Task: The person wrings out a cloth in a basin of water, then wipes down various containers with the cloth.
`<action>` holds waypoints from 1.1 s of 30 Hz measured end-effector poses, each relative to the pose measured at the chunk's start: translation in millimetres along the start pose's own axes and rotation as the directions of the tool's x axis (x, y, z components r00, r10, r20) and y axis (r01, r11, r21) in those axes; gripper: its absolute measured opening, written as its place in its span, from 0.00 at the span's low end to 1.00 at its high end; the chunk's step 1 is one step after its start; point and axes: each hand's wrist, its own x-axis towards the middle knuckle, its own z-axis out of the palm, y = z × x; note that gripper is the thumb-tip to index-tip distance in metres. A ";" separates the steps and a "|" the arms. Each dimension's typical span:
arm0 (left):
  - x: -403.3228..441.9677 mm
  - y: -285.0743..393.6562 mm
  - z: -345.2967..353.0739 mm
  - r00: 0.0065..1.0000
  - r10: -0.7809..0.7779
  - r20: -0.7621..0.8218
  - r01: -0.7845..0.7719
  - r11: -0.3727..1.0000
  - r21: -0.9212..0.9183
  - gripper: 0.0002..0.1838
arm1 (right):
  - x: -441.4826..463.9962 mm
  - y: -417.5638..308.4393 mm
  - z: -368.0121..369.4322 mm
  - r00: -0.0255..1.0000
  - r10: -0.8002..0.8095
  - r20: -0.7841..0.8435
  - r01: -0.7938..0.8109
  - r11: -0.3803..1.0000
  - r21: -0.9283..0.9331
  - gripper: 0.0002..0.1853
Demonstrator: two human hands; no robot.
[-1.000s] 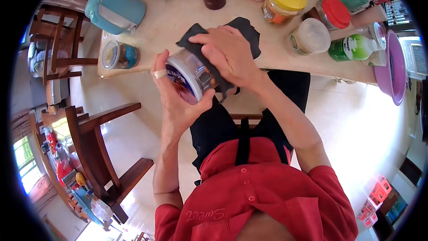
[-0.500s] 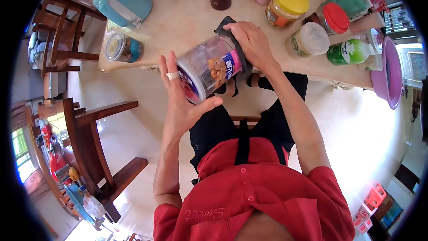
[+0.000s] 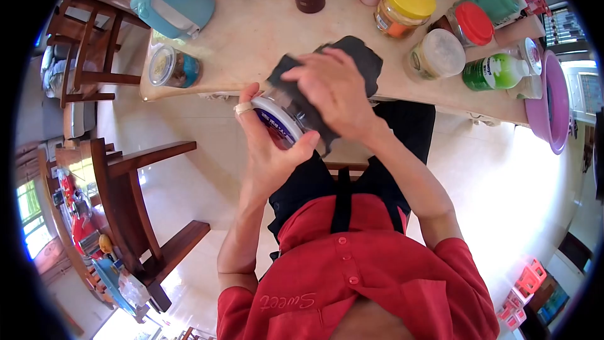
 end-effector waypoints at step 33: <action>3.4 -28.1 -15.1 0.889 -0.449 -0.085 0.363 0.806 -0.467 0.38 | -28.3 17.3 44.0 0.921 0.226 -0.316 -0.270 0.957 -0.102 0.19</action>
